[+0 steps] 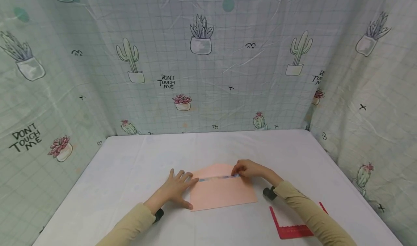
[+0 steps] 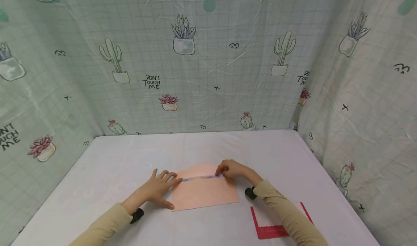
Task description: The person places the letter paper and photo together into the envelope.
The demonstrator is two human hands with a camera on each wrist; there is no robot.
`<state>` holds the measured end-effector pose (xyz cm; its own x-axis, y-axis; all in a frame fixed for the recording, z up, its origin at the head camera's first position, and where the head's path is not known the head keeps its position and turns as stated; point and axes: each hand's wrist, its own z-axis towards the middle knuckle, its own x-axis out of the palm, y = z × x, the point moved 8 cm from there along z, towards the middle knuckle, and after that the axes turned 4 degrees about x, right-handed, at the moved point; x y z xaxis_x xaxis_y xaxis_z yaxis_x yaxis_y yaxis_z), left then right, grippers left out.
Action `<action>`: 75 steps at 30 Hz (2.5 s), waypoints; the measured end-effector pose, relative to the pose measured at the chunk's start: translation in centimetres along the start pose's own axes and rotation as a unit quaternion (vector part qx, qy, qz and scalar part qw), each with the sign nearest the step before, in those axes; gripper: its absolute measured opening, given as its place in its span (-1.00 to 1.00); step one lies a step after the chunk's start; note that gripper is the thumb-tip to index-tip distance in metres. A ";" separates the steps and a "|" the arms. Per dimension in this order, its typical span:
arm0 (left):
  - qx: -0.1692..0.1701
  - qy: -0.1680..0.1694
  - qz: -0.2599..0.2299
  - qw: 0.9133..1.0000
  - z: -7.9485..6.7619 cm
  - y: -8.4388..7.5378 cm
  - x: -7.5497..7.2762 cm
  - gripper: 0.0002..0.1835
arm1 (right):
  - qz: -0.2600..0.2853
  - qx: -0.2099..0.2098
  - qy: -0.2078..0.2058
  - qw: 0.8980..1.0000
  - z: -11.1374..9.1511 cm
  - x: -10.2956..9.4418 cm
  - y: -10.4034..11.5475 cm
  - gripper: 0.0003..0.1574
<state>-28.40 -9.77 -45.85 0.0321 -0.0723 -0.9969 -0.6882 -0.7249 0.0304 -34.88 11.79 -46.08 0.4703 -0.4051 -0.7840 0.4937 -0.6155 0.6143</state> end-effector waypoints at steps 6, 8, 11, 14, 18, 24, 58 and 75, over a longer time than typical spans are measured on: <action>-0.003 0.008 -0.010 1.000 0.2 0.0 0.1 0.05 | 0.011 -0.006 0.018 1.000 0.0 0.8 0.0 -0.53; -0.001 0.004 -0.018 1.000 0.3 -0.1 0.1 0.05 | 0.008 -0.003 0.021 1.000 0.0 0.9 -0.1 -0.53; 0.010 -0.018 -0.018 1.000 0.3 0.1 0.6 0.06 | 0.002 0.001 0.024 1.000 0.0 1.0 -0.2 -0.52; 0.014 -0.028 -0.015 0.999 0.2 0.1 0.6 0.08 | -0.001 0.002 0.028 1.000 0.0 1.1 -0.2 -0.52; 0.002 -0.010 -0.003 1.000 0.4 -0.2 0.2 0.06 | -0.005 0.000 0.032 0.999 0.0 1.1 0.0 -0.52; -0.015 0.014 0.018 1.000 0.8 0.0 0.2 0.05 | -0.012 0.000 0.031 0.999 -0.1 0.9 0.1 -0.54; -0.008 0.009 -0.006 1.000 1.1 0.1 0.0 -0.24 | -0.001 -0.011 0.025 1.000 -0.8 1.1 0.0 -0.57; -0.017 -0.013 -0.012 1.000 1.4 -0.7 -1.2 -0.49 | -0.020 -0.007 0.023 1.000 -0.9 1.0 0.4 -0.60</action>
<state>-29.03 -8.23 -44.77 0.0291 -0.0366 -0.9989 -0.6622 -0.7492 0.0081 -33.55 11.69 -46.53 0.4828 -0.3495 -0.8030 0.5231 -0.6203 0.5845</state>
